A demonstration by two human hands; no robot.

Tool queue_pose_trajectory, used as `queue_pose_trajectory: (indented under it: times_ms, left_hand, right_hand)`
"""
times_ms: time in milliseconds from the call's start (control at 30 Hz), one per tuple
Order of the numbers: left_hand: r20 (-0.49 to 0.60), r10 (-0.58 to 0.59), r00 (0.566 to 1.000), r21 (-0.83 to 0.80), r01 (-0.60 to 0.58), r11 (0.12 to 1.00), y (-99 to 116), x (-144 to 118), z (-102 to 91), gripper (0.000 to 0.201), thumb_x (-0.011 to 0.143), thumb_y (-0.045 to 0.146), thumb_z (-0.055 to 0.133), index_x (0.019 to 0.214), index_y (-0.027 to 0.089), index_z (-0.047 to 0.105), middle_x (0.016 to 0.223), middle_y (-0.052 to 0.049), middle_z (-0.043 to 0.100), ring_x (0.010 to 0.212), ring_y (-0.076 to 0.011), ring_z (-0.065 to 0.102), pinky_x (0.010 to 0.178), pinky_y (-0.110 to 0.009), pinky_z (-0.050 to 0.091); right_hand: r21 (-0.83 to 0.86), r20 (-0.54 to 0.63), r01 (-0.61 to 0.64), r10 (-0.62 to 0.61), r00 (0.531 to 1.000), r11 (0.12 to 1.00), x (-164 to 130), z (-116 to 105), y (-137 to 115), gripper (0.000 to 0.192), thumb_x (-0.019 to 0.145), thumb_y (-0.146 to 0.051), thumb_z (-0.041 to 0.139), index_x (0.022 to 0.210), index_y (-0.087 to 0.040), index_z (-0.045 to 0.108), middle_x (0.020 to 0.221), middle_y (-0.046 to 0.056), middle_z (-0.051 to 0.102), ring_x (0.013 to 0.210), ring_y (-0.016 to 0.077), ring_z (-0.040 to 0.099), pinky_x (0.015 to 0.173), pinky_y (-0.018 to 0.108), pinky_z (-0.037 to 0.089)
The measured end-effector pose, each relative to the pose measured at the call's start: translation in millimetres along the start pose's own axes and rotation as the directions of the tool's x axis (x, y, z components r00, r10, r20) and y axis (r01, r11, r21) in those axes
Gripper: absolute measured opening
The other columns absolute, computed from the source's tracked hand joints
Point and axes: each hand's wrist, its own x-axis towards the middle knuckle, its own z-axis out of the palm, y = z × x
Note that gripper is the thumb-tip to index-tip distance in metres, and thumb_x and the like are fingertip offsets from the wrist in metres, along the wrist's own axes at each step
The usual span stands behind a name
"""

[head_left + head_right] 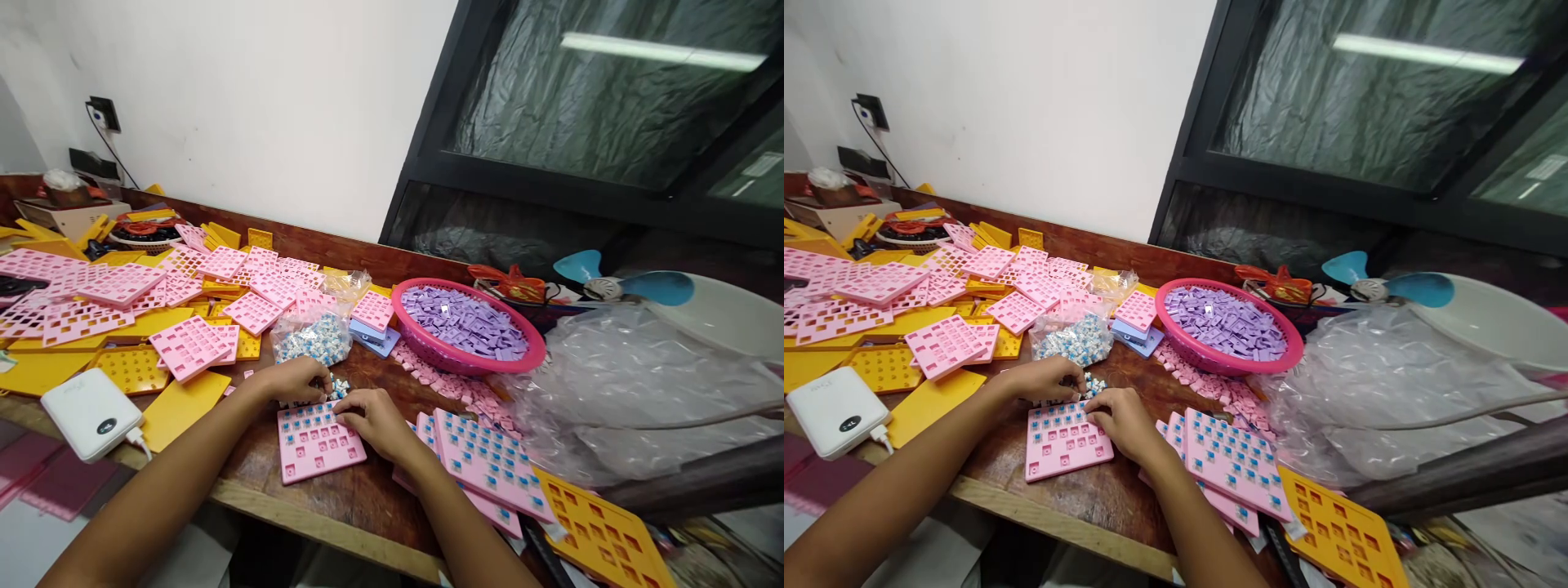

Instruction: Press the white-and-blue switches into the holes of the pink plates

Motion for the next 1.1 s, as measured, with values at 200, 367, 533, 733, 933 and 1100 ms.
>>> queue_pose_trajectory:
  times_ms: [200,367,533,733,933,1100]
  left_hand:
    - [-0.038,-0.058,0.998,0.001,0.058,0.998,1.4,-2.4,5.1,0.017,0.066,0.02,0.073,0.08,0.026,0.079,0.081,-0.001,0.078,0.076,-0.0222,0.067,0.074,-0.028,0.048]
    - [-0.118,-0.1,0.988,0.017,0.103,0.995,3.8,-6.6,-2.3,0.02,0.067,0.023,0.074,0.087,0.025,0.077,0.086,-0.002,0.076,0.083,-0.0243,0.065,0.08,-0.03,0.048]
    - [-0.17,-0.058,0.984,0.047,0.067,0.997,40.0,-29.4,-22.4,0.019,0.073,0.024,0.071,0.091,0.025,0.076,0.094,-0.003,0.075,0.092,-0.0255,0.065,0.089,-0.033,0.046]
    - [-0.228,-0.048,0.973,0.009,0.052,0.999,68.6,-81.5,19.6,0.014,0.085,0.031,0.066,0.092,0.03,0.078,0.101,-0.006,0.073,0.099,-0.0287,0.065,0.092,-0.037,0.046]
    - [-0.359,-0.108,0.927,0.068,0.141,0.988,45.0,-95.9,68.4,0.025,0.09,0.021,0.06,0.1,0.031,0.08,0.101,-0.005,0.073,0.094,-0.0243,0.065,0.084,-0.033,0.046]
    - [-0.361,-0.088,0.928,0.069,0.121,0.99,47.1,-101.8,66.2,0.023,0.091,0.018,0.06,0.101,0.027,0.079,0.099,-0.004,0.073,0.097,-0.0211,0.064,0.085,-0.03,0.044]
  right_hand:
    - [-0.089,-0.013,0.036,-0.037,0.999,0.995,-0.2,3.6,4.2,0.017,0.086,-0.012,0.067,0.087,-0.024,0.08,0.094,0.004,0.075,0.091,0.0206,0.068,0.083,0.029,0.048]
    - [-0.133,-0.026,0.025,-0.029,0.999,0.991,1.2,8.3,11.1,0.017,0.085,-0.011,0.069,0.083,-0.023,0.079,0.088,0.003,0.074,0.089,0.0206,0.066,0.082,0.03,0.046]
    - [-0.057,-0.012,0.011,-0.011,1.0,0.998,-0.4,2.3,8.8,0.011,0.086,-0.018,0.069,0.087,-0.023,0.079,0.089,0.003,0.074,0.084,0.0199,0.066,0.078,0.029,0.047]
    - [-0.16,-0.253,-0.057,0.015,0.967,0.986,10.8,12.7,8.1,0.023,0.096,-0.022,0.056,0.109,-0.021,0.075,0.105,0.007,0.072,0.098,0.0213,0.066,0.087,0.03,0.047]
    - [-0.277,-0.246,-0.278,0.211,0.946,0.92,21.9,18.4,9.6,0.02,0.093,-0.03,0.062,0.089,-0.022,0.079,0.096,0.006,0.073,0.088,0.0199,0.066,0.075,0.028,0.042]
    - [-0.249,-0.177,-0.365,0.328,0.928,0.897,23.0,9.0,1.0,0.019,0.086,-0.036,0.067,0.079,-0.024,0.08,0.087,0.004,0.076,0.08,0.0197,0.067,0.068,0.027,0.038]
